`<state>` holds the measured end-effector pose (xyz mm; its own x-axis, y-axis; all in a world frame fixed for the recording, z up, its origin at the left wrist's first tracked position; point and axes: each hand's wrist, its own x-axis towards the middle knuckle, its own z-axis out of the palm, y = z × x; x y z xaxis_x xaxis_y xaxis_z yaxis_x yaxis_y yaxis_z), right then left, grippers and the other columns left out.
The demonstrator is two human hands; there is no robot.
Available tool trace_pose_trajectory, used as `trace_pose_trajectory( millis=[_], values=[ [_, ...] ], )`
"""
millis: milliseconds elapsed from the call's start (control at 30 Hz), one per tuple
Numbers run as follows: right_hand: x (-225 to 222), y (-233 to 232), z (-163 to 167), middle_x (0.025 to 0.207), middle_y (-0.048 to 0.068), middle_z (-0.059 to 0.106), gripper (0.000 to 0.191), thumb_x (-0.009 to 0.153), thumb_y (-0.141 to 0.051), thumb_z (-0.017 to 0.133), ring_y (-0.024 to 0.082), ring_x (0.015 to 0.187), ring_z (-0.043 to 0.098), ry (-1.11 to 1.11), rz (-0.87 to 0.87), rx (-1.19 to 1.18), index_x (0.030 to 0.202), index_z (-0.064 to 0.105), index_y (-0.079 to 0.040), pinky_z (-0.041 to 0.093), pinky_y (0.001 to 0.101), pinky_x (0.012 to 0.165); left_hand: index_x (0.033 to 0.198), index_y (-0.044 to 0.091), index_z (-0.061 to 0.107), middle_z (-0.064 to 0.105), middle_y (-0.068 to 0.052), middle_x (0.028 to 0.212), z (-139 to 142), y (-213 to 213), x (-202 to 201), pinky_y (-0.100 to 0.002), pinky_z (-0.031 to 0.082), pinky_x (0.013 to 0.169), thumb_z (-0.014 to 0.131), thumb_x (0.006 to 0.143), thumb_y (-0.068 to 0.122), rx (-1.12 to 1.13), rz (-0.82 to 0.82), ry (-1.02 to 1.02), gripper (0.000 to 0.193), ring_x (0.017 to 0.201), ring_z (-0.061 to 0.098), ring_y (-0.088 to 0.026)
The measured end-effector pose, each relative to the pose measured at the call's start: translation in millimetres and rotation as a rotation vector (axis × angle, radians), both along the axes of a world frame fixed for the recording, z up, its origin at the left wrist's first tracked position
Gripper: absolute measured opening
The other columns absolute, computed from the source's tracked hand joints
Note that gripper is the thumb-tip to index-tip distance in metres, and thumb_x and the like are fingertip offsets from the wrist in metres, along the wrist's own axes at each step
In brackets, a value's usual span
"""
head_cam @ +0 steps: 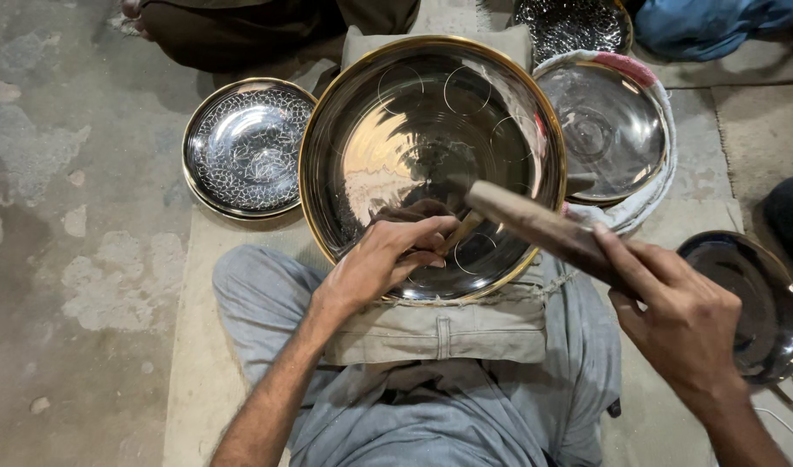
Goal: The person sits on the floor and uses a wooden mallet to hammer a small metal punch against the interior surface of a large silver bowl. They repeatedly strike the punch to create a pattern of small indentations on the bowl's surface.
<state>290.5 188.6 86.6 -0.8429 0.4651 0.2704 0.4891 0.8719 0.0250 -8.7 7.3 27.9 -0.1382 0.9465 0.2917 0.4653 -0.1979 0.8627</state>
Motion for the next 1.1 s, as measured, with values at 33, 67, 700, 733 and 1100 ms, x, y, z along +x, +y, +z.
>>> trace_pose_trajectory(
  millis=[33,67,700,733,1100],
  values=[
    [-2,-1,2,0.116,0.012,0.074,0.074,0.076,-0.007,0.080,0.024,0.094,0.074,0.127,0.005,-0.121,0.146,0.059,-0.022,0.061,0.0400,0.082,0.141,0.008,0.055,0.078,-0.012,0.106,0,1,0,-0.036,0.061,0.084,0.074,0.088,0.004,-0.005,-0.006,-0.005,0.056,0.097,0.078,-0.024],
    [-4,-3,2,0.120,0.012,0.072,0.072,0.082,-0.007,0.078,0.022,0.097,0.073,0.251,0.010,-0.244,0.150,0.057,-0.019,0.060,0.0384,0.086,0.140,0.008,0.055,0.078,-0.012,0.105,-1,0,0,-0.036,0.061,0.083,0.074,0.088,0.004,-0.011,-0.012,-0.011,0.056,0.097,0.078,-0.024],
    [-14,3,-5,0.113,0.011,0.077,0.075,0.074,-0.004,0.082,0.026,0.087,0.073,0.023,0.000,-0.030,0.144,0.063,-0.025,0.060,0.0405,0.073,0.137,0.007,0.056,0.072,-0.018,0.117,0,-2,4,-0.044,0.055,0.085,0.077,0.086,0.010,0.124,0.068,0.178,0.055,0.101,0.071,-0.036],
    [-16,4,-4,0.116,0.010,0.075,0.074,0.079,-0.005,0.080,0.024,0.090,0.073,0.135,0.025,-0.132,0.148,0.059,-0.025,0.060,0.0388,0.078,0.138,0.007,0.057,0.073,-0.018,0.113,1,-3,4,-0.044,0.055,0.083,0.076,0.087,0.009,0.054,0.069,0.142,0.055,0.098,0.072,-0.035],
    [-52,28,32,0.118,0.010,0.069,0.078,0.081,-0.015,0.076,0.020,0.090,0.072,0.256,0.155,-0.418,0.154,0.047,-0.025,0.060,0.0322,0.082,0.138,0.008,0.056,0.077,-0.014,0.094,-3,-18,25,-0.041,0.056,0.077,0.075,0.087,0.004,-0.072,0.358,-0.046,0.054,0.087,0.075,-0.030]
  ],
)
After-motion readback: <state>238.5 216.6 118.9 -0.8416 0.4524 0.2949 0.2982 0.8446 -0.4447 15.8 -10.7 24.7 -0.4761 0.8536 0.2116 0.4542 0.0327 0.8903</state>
